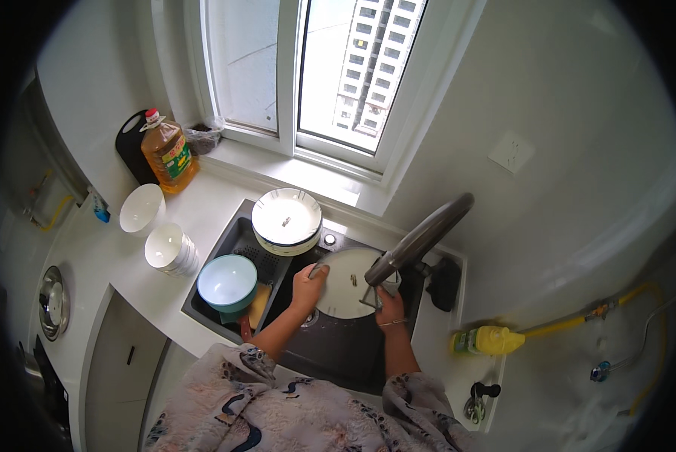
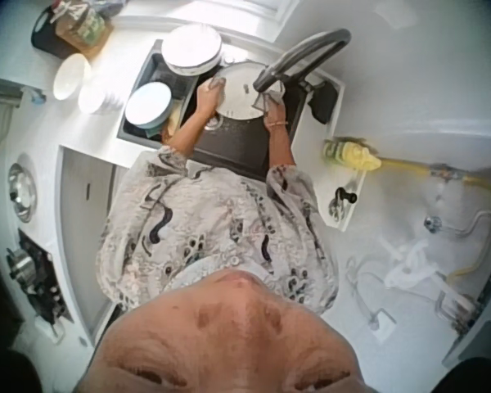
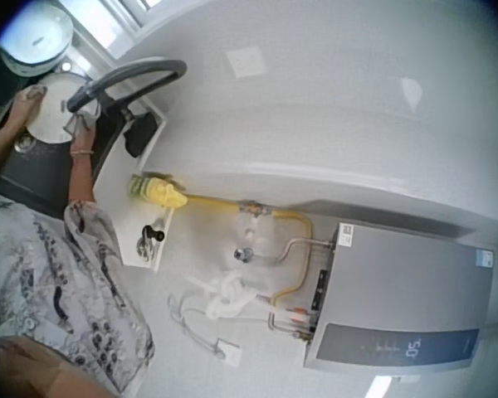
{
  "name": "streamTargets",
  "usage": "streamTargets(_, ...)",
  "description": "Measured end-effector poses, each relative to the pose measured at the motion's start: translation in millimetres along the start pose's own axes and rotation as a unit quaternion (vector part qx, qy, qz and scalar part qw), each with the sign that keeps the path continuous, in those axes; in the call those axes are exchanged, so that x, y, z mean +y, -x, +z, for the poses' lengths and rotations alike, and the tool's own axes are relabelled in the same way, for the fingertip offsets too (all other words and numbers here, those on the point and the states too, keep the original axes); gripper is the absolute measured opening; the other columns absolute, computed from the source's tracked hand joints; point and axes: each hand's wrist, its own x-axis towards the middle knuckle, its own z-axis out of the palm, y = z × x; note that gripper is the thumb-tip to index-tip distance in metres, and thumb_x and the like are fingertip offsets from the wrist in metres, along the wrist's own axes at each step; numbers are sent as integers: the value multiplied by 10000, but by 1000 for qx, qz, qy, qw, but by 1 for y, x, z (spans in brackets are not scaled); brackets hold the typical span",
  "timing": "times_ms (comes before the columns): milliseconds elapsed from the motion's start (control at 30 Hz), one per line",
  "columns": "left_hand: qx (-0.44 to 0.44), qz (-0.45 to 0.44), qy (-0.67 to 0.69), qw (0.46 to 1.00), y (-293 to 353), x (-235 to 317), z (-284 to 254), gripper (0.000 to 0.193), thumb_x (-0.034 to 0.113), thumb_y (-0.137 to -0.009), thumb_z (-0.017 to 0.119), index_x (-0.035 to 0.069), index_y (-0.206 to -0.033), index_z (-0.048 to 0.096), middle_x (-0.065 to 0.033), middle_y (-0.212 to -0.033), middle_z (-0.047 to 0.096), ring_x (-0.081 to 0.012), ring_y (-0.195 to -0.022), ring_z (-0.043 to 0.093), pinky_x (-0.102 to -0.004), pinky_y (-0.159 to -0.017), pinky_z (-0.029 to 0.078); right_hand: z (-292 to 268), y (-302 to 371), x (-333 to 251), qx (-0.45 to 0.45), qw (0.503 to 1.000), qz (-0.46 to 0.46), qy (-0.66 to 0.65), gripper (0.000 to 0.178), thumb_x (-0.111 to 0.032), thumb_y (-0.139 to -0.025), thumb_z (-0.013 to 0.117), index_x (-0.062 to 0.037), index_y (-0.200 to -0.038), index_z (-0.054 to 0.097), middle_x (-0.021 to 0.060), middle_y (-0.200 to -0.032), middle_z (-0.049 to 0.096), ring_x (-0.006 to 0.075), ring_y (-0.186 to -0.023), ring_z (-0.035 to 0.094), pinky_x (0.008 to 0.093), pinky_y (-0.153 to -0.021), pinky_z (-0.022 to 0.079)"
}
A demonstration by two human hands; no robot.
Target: The person washes several plates and bowls in a kitchen sink using a sponge and running water. They scrub each item, rinse it, and place it in a drying rack beside the sink.
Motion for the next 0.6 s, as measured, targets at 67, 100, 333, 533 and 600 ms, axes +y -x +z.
streamTargets(67, 74, -85, 164, 980, -1, -39, 11, 358, 241, -828, 603, -44, -1039, 560, -98, -934, 609, -200, -785, 584, -320, -697, 469, 13, 2, 25, 127, 981, 103, -105, 311, -105, -810, 594, -46, -1109, 535, 56, -1054, 573, 191, -967, 549, 354, -798, 440)
streamTargets(100, 111, -110, 215, 964, -4, -65, 14, 438, 270, -839, 594, -52, -1120, 497, -129, -986, 586, -227, -813, 582, -350, -720, 472, 21, 9, 38, 178, 959, 157, -158, 310, -112, -806, 600, -48, -1102, 537, 52, -1050, 573, 194, -965, 550, 350, -787, 440)
streamTargets(333, 50, -340, 387, 855, 20, -90, 12, 299, 145, -888, 485, 4, -1151, 472, -147, -1109, 554, -283, -952, 577, -413, -847, 470, 1, 14, 43, 167, 971, 44, 168, 289, -117, -771, 595, 39, -1012, 574, 86, -965, 611, 170, -863, 576, 288, -756, 441)
streamTargets(533, -114, -312, 303, 893, 15, -73, -25, 293, 191, -889, 486, 47, -1144, 474, -84, -1050, 575, -229, -943, 583, -387, -811, 483, -42, 9, 50, 104, 979, 140, 103, 284, -142, -813, 555, 31, -1038, 551, 99, -938, 612, 206, -798, 615, 321, -697, 497)
streamTargets(600, -122, -271, 307, 904, 15, -58, -31, 304, 211, -901, 463, 92, -1181, 464, -43, -992, 589, -175, -871, 599, -326, -719, 508, -28, 20, 30, 107, 964, 243, 32, 268, -129, -824, 528, 23, -1045, 539, 108, -935, 613, 223, -793, 623, 337, -698, 517)
